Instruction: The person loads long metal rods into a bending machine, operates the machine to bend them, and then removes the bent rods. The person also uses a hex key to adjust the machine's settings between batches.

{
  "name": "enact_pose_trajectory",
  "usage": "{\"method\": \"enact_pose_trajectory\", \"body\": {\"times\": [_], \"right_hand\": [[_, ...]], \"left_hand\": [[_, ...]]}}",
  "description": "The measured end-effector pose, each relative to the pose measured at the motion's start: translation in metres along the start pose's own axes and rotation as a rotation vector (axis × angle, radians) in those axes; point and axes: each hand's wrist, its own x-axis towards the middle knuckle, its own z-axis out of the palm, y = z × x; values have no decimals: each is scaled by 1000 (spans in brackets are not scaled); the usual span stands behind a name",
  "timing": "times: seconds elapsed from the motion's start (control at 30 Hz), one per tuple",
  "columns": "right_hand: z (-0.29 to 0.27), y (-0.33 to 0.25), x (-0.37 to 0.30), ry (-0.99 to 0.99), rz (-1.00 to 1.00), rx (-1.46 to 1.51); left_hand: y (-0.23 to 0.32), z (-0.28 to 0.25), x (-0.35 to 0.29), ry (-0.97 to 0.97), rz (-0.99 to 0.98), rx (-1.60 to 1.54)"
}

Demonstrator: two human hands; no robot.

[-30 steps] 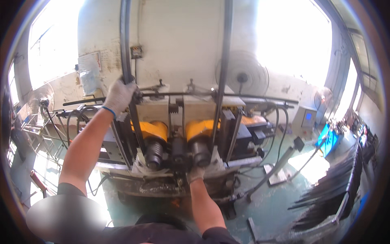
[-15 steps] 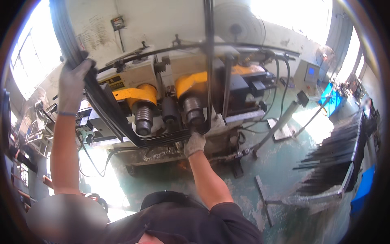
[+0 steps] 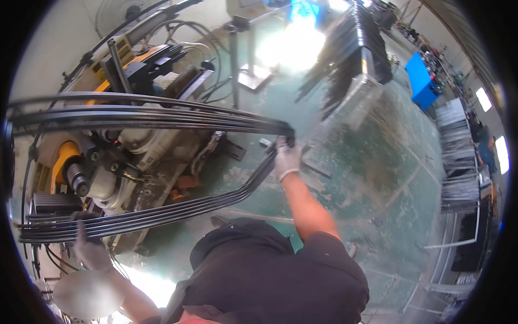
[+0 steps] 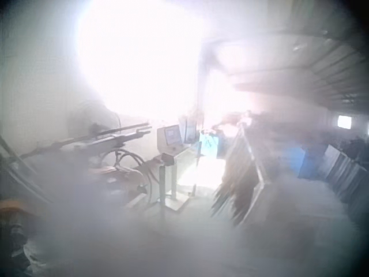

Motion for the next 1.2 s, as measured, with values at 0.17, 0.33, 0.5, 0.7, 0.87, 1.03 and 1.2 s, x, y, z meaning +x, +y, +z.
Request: {"method": "enact_pose_trajectory", "body": {"times": [0.17,0.33,0.5,0.7,0.87,1.03,1.2], "right_hand": [[-152,-109,85,211,-250,-245],[-229,-202,197,272,-435,-727],[-273,-255,329,222,-412,-826],[-334,-230,475,295,-408,-1291],[-352,-201,548,106,-577,-1597],[-321,-234,547,-22,-477,-2027],[-305,-268,521,-92,-431,-2247]], "left_hand": [[-133,90,-89,-208,-587,-514],[-245,191,-176,-256,-1005,-812],[-291,306,-216,-85,-1297,-653],[-308,386,-250,-321,-1105,-332],[-296,401,-257,-187,-1071,-256],[-302,368,-274,-45,-1009,-245],[-295,329,-291,118,-995,-320]]}}
